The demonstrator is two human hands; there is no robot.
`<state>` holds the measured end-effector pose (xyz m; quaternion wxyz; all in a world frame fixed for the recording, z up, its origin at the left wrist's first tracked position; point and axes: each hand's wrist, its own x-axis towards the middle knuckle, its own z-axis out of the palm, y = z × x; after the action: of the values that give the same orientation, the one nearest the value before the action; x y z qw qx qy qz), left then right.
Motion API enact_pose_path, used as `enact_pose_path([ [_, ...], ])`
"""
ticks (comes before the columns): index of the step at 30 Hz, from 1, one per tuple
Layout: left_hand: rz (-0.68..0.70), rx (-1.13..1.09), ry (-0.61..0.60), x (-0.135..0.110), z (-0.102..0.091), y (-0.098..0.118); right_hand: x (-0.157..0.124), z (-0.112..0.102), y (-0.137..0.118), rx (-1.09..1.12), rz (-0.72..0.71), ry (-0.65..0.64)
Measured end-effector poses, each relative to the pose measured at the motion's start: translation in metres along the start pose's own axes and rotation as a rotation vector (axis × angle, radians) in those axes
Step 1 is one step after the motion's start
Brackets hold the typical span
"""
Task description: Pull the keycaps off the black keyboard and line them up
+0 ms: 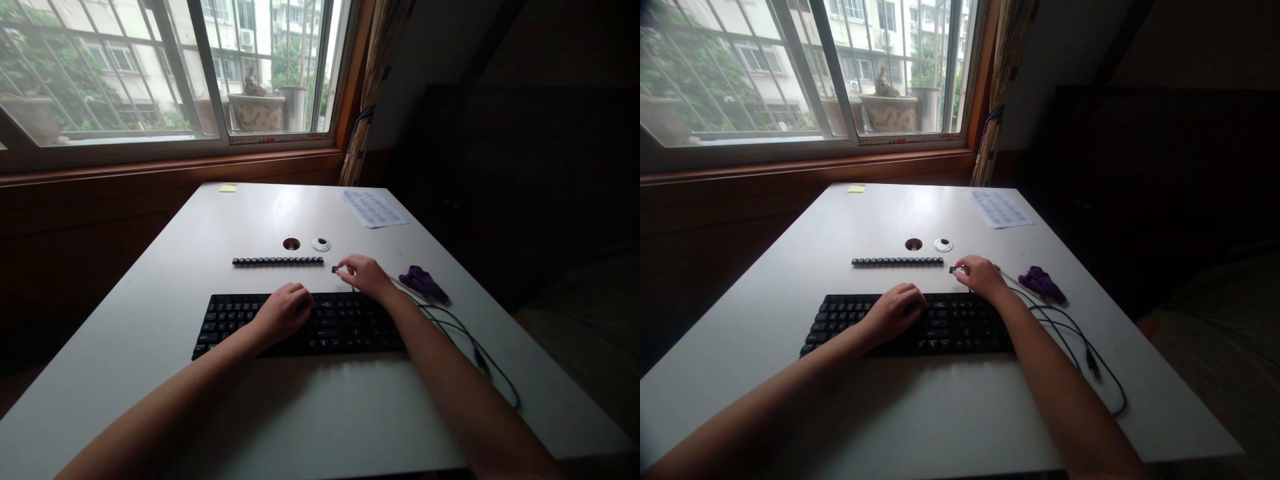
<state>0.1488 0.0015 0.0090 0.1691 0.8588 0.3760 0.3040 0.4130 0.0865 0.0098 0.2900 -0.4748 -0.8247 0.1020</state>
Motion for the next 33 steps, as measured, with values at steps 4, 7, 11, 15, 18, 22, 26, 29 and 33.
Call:
enact_pose_path([
  [4,-0.008,-0.006,-0.003,0.000,-0.002,0.001,0.021,0.006,0.016,-0.030,0.023,-0.050],
  [7,-0.014,-0.004,-0.008,0.000,-0.002,0.002,0.034,0.010,0.024,-0.051,0.037,-0.058],
  [11,0.001,0.007,-0.012,0.000,-0.002,0.003,0.045,0.014,0.030,-0.048,0.083,-0.125],
  [15,0.022,0.019,-0.018,0.000,-0.002,0.003,0.048,0.018,0.035,-0.030,0.106,-0.166],
  [18,0.025,0.021,-0.024,0.000,-0.002,0.003,0.048,0.019,0.038,-0.020,0.105,-0.178],
  [22,0.027,0.022,-0.026,0.000,-0.002,0.003,0.047,0.019,0.040,-0.002,0.117,-0.193],
  [26,0.031,0.022,-0.030,0.000,-0.002,0.002,0.047,0.020,0.041,0.012,0.119,-0.208],
  [29,0.033,0.026,-0.031,-0.001,-0.002,0.002,0.047,0.021,0.040,0.002,0.106,-0.216],
  [33,0.030,0.029,-0.033,-0.001,-0.002,0.002,0.047,0.024,0.039,-0.005,0.099,-0.207],
])
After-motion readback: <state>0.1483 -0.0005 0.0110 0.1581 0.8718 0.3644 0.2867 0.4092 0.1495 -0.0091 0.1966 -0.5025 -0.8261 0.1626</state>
